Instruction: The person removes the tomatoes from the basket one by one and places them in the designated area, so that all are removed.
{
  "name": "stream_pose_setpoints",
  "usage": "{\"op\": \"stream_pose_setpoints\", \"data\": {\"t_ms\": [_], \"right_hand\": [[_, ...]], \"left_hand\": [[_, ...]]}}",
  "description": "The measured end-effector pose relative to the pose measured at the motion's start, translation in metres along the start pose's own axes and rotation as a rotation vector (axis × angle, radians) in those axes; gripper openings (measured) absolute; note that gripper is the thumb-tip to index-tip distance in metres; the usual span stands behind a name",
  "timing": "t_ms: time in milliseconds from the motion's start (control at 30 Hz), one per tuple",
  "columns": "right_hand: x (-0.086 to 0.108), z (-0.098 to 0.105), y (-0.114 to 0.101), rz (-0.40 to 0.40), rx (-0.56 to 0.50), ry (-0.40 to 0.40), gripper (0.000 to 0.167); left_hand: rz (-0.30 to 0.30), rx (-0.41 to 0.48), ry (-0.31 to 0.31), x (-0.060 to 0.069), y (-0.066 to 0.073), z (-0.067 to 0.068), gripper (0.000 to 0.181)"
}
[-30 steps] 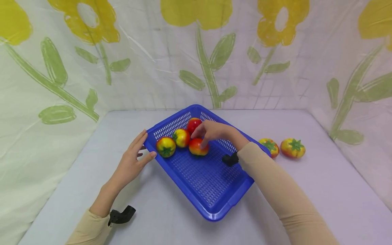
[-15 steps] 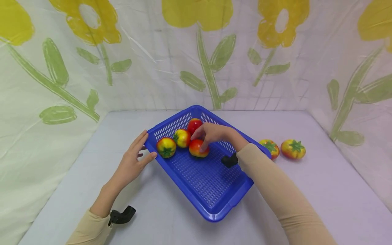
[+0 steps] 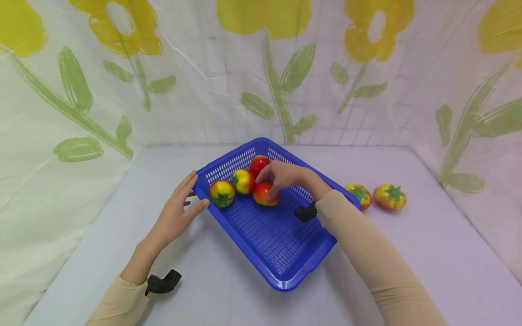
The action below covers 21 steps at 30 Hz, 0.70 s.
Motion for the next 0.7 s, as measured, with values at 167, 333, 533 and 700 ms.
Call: {"op": "stream_pose_setpoints", "data": {"t_ms": [167, 333, 533, 700], "right_hand": [[-0.0014, 0.0009, 0.0009, -0.009, 0.013, -0.001, 0.049], [-0.0015, 0.0005, 0.0007, -0.001, 0.008, -0.008, 0.049], [-0.0016, 0.0001, 0.0011, 0.015, 0.009, -0.019, 0.048], [-0.001, -0.0001, 0.0018, 0.025, 0.004, -0.025, 0.049]], "left_hand": [[0.004, -0.002, -0.003, -0.0019, 0.0003, 0.0007, 0.081], [0.011, 0.006, -0.004, -0.0008, 0.0011, 0.0016, 0.082], [0.001, 0.001, -0.003, -0.0007, 0.0017, 0.0018, 0.081], [0.004, 0.002, -0.005, -0.0014, 0.0009, 0.001, 0.081]]}}
Point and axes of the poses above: each hand's wrist, its own x-axis away from the middle knuckle, its own z-axis out of the back of the hand, y = z × x, the point moved 7 cm from there along -x, towards the middle knuckle, and after that the axes turned 5 degrees about -x, right-handed, at the moved point
